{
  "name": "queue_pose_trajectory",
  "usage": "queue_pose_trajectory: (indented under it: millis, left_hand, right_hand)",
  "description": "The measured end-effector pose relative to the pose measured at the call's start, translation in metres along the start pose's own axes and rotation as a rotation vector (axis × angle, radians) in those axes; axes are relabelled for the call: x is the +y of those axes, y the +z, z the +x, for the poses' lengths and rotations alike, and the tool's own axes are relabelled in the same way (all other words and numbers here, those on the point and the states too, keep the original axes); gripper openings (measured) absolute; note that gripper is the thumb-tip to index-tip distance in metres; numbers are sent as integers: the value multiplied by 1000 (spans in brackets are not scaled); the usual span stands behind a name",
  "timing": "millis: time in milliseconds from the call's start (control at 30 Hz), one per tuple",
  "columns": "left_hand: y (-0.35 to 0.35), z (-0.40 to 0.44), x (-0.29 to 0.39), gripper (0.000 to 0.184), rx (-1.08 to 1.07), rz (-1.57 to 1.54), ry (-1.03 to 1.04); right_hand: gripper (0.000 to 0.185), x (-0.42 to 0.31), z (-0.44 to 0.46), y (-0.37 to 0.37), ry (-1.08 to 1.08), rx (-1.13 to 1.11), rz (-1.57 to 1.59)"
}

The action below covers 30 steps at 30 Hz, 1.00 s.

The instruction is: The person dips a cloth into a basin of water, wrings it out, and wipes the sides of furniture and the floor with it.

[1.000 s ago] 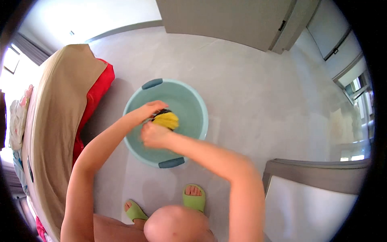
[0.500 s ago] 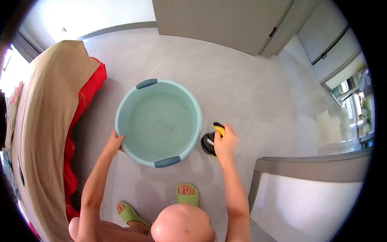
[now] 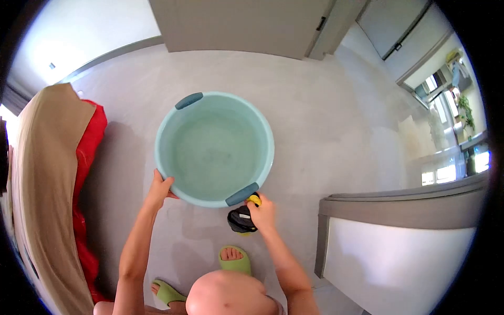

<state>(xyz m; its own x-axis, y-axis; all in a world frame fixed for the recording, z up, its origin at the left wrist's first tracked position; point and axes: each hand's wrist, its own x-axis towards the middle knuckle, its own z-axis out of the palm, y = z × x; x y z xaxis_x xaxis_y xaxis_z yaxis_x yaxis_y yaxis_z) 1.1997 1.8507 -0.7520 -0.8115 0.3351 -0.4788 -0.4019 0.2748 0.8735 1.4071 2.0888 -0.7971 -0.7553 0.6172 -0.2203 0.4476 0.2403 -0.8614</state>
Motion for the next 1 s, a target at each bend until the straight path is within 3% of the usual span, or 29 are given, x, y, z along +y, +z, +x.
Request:
queue_pose_trajectory:
  millis: [100, 333, 400, 467, 500, 567, 700, 800, 867, 900, 1000]
  left_hand:
    - [53, 35, 39, 45, -76, 24, -12]
    - [140, 84, 56, 43, -210, 36, 2]
    - [163, 91, 61, 47, -226, 64, -35]
    - [195, 99, 70, 50, -237, 87, -76]
    - [210, 104, 75, 50, -264, 91, -46]
    - [237, 115, 79, 50, -297, 103, -17]
    - [297, 145, 72, 53, -309, 180, 97]
    - [326, 184, 59, 66, -332, 275, 192]
    - [342, 187, 75, 74, -352, 514, 319]
    - [346, 192, 81, 81, -429, 602, 230]
    - [351, 196, 86, 81, -476, 749, 305]
  right_hand:
    - [23, 0, 35, -21, 122, 283, 284]
    - [18, 14, 74, -50, 210, 522, 553]
    - [15, 12, 75, -47, 264, 533, 594]
    - [16, 15, 83, -43, 373, 412, 885]
    - [16, 12, 88, -40, 377, 426, 886]
    - [22, 4, 99, -33, 363, 286, 1199]
    - [36, -13, 144, -40, 347, 377, 1208]
    - [34, -4, 179, -51, 255, 573, 1311]
    - [33, -4, 198, -69, 191, 655, 1274]
    - [31, -3, 205, -78, 128, 727, 1237]
    - [31, 8, 220, -106, 121, 803, 1132]
